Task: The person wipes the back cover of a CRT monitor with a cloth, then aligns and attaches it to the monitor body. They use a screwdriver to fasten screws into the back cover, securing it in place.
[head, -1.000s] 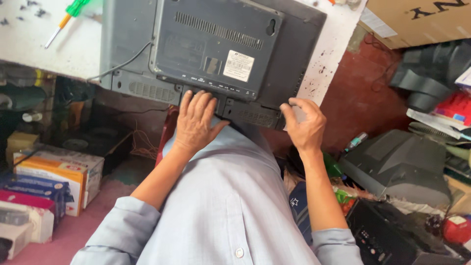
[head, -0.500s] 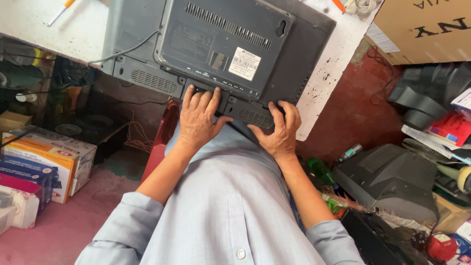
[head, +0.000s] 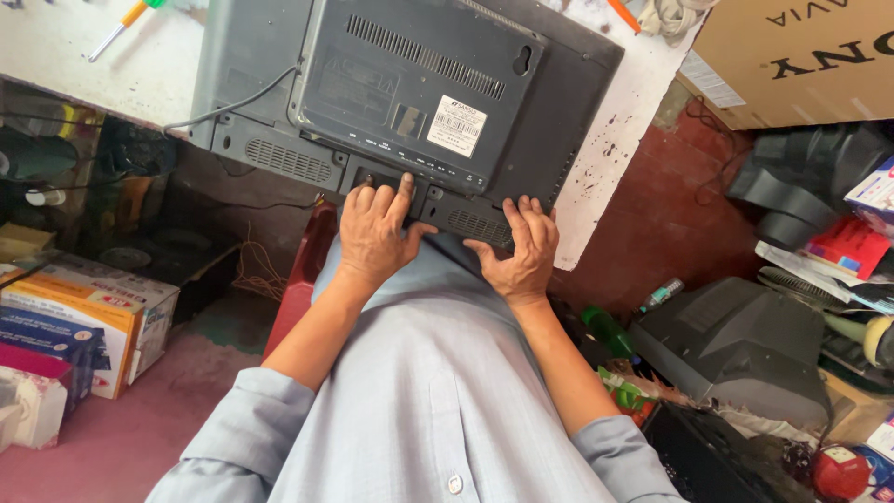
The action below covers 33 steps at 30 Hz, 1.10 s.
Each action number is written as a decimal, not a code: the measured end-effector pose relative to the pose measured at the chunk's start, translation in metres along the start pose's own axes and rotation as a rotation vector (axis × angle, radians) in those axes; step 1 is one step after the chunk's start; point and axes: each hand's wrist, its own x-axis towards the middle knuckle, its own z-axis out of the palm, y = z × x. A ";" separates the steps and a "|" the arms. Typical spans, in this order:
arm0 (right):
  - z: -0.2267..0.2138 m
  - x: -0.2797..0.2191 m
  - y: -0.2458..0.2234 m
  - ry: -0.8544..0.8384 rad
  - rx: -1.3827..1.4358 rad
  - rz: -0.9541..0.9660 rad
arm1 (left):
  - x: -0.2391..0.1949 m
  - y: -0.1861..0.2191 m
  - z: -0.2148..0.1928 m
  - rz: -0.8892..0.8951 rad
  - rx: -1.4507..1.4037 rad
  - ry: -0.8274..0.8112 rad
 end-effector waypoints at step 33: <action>-0.025 -0.006 -0.036 -0.048 0.084 0.022 | 0.003 -0.001 -0.009 0.251 -0.048 -0.165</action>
